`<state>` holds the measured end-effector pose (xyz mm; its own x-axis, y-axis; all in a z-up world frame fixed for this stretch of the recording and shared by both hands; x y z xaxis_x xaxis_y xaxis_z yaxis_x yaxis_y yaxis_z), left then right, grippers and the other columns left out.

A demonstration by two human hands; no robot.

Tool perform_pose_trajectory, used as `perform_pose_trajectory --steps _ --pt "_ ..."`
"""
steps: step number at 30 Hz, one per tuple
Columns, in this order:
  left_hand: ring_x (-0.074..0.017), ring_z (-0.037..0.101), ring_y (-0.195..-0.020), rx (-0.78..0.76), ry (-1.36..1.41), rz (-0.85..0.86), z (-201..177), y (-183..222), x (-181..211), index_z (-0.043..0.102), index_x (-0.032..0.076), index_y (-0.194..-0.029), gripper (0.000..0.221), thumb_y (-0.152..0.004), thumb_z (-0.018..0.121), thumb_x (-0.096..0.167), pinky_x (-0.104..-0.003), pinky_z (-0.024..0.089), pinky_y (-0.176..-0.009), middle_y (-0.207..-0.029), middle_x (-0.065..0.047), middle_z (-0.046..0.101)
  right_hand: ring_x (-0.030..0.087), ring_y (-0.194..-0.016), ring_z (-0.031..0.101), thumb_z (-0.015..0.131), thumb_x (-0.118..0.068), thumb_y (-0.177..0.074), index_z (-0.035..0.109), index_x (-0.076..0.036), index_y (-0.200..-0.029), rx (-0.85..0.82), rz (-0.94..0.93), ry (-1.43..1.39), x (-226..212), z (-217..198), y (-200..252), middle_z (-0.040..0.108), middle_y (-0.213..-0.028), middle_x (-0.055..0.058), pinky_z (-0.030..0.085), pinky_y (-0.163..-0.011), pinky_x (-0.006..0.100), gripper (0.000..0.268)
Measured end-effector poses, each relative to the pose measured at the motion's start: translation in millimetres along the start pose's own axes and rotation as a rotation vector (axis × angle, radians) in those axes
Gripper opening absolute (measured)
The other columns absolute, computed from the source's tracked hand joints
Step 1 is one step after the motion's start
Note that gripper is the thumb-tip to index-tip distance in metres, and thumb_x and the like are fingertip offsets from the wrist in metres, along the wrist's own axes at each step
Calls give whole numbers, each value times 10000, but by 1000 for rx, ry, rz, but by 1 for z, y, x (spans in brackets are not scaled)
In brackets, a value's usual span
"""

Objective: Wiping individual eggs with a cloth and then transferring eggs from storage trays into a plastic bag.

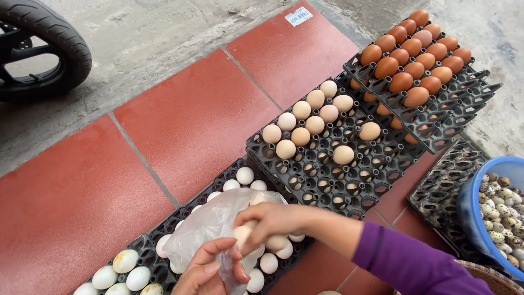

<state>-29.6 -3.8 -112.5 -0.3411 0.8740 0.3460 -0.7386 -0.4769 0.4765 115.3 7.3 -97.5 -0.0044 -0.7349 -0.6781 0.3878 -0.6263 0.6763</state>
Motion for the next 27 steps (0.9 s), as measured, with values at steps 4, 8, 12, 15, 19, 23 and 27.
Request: perform_pose_trajectory --steps 4,8,12,15,19,23,27 --pt "-424 695 -996 -371 27 6 16 -2 -14 471 -5 -1419 514 -965 643 162 -614 579 -950 -1234 -234 553 96 -520 323 775 -318 -623 410 -179 -529 149 -34 582 18 -7 -53 357 -525 -59 221 -483 316 402" --pt "-456 639 -1142 -586 104 39 22 2 -12 345 29 -1512 554 -1044 613 157 -702 500 -1046 -1390 -250 439 136 -571 383 715 -313 -672 437 -188 -575 179 -194 743 25 9 -79 414 -579 -44 275 -515 349 319" --pt "-476 658 -1133 -497 91 50 30 -9 -7 354 -12 -1482 577 -1020 663 147 -697 518 -1034 -1386 -279 468 177 -621 442 654 -308 -721 464 -198 -622 203 -354 891 32 23 -93 470 -634 -28 329 -547 383 241" --pt "-370 640 -405 730 -230 875 -61 21 54 570 -213 -718 296 -866 418 -5 -347 537 -350 -389 -268 479 208 -659 486 609 -305 -758 484 -205 -657 224 -473 1005 31 34 -95 512 -675 -16 369 -572 408 189" --pt "-488 619 -1174 -526 94 66 26 10 6 341 -7 -1496 596 -1034 695 122 -702 489 -1060 -1431 -267 434 249 -710 544 548 -302 -806 510 -215 -703 244 -642 1155 25 49 -94 568 -730 0 421 -605 443 140" --pt "-521 611 -1183 -581 96 49 24 10 6 327 38 -1523 648 -1029 715 198 -652 486 -1062 -1470 -222 445 325 -814 614 552 -376 -744 601 -195 -869 192 -597 1253 12 65 -81 657 -867 57 466 -686 494 225" --pt "-452 614 -1179 -515 108 59 34 11 10 376 6 -1481 622 -1025 751 199 -677 493 -1060 -1407 -268 451 364 -842 688 583 -374 -755 630 -148 -831 239 -573 1276 8 58 -41 704 -854 93 500 -640 484 242"
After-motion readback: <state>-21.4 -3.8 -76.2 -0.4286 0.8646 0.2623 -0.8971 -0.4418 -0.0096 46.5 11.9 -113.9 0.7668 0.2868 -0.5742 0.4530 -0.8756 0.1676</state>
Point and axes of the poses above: each hand's wrist, its own y-axis away from the middle knuckle, its own z-axis out of the palm, x = y × z, the point moved 10 cm from there along -y, towards the middle knuckle
